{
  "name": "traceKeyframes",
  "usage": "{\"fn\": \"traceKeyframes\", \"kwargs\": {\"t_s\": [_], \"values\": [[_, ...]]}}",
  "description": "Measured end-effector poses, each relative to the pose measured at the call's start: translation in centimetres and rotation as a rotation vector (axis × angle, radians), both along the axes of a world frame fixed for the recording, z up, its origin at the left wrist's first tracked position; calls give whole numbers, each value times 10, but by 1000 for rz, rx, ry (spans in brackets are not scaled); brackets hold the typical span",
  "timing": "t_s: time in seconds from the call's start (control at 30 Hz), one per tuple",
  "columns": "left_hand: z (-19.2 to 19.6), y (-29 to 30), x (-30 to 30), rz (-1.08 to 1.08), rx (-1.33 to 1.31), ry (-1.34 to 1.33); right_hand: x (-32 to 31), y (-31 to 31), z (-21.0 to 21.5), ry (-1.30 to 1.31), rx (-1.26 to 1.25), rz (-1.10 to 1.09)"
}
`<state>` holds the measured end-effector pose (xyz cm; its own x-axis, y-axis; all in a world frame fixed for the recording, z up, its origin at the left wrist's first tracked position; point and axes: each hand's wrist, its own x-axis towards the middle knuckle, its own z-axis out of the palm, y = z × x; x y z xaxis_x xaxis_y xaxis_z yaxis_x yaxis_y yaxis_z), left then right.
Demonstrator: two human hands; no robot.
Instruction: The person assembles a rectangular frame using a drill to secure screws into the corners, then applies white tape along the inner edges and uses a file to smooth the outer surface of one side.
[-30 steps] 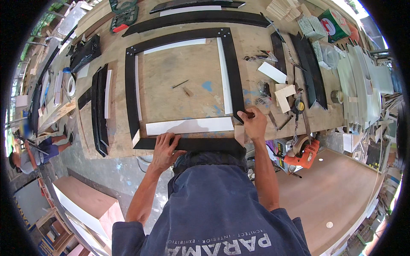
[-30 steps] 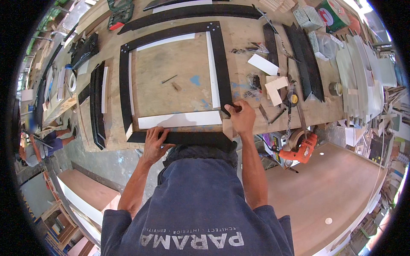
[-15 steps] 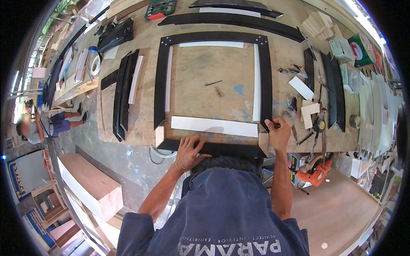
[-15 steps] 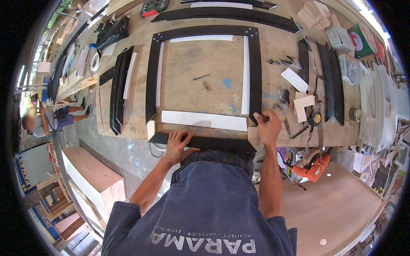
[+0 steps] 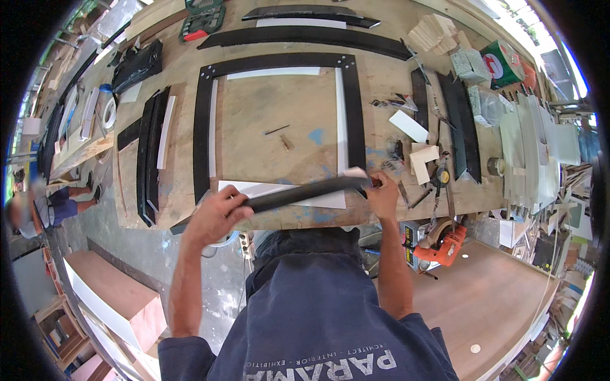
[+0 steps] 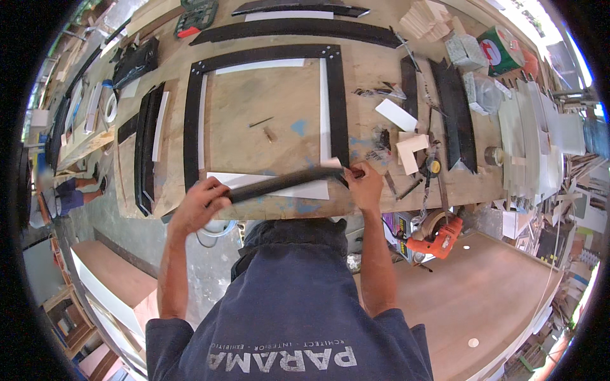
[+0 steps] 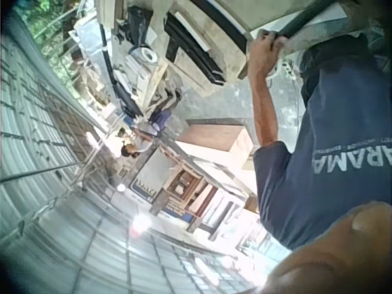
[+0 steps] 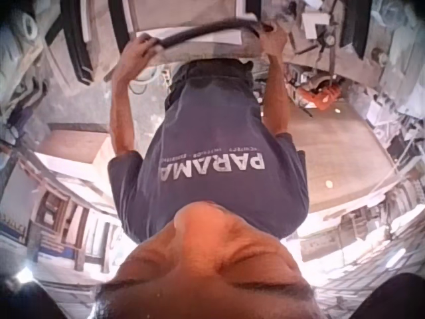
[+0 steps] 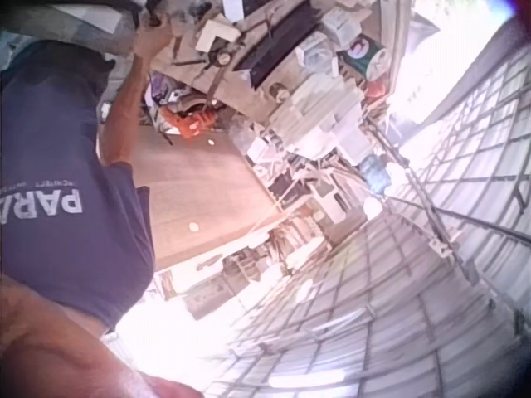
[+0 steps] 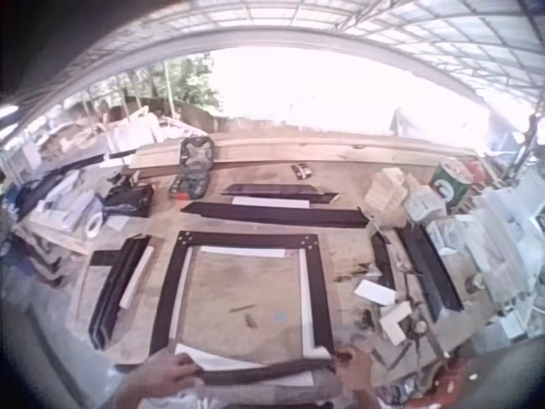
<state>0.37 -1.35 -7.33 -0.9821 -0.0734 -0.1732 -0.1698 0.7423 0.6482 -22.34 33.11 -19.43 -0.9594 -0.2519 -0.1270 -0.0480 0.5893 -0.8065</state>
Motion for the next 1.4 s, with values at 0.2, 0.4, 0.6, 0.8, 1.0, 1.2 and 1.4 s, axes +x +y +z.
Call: {"fn": "traceKeyframes", "kwargs": {"t_s": [0.2, 0.4, 0.6, 0.8, 1.0, 1.2, 1.4], "values": [[29, -55, -52, 203, 213, -248, 1, -2, 5, -70, -29, -8], [83, -61, -101, 142, 60, -287, 12, -7, 15, 83, -175, -206], [88, -43, -108, 202, 173, -311, -19, -73, 73, 395, -272, 23], [92, -43, -97, 199, 179, -310, -44, -109, 72, 510, -280, 17], [104, -69, -59, 233, -47, -137, -46, -99, 43, 385, -115, 25], [106, -39, -59, 263, -121, -13, -7, -112, 32, 448, 57, 275], [76, -2, -53, 224, -348, 174, -3, -84, 80, -124, -889, 160]]}}
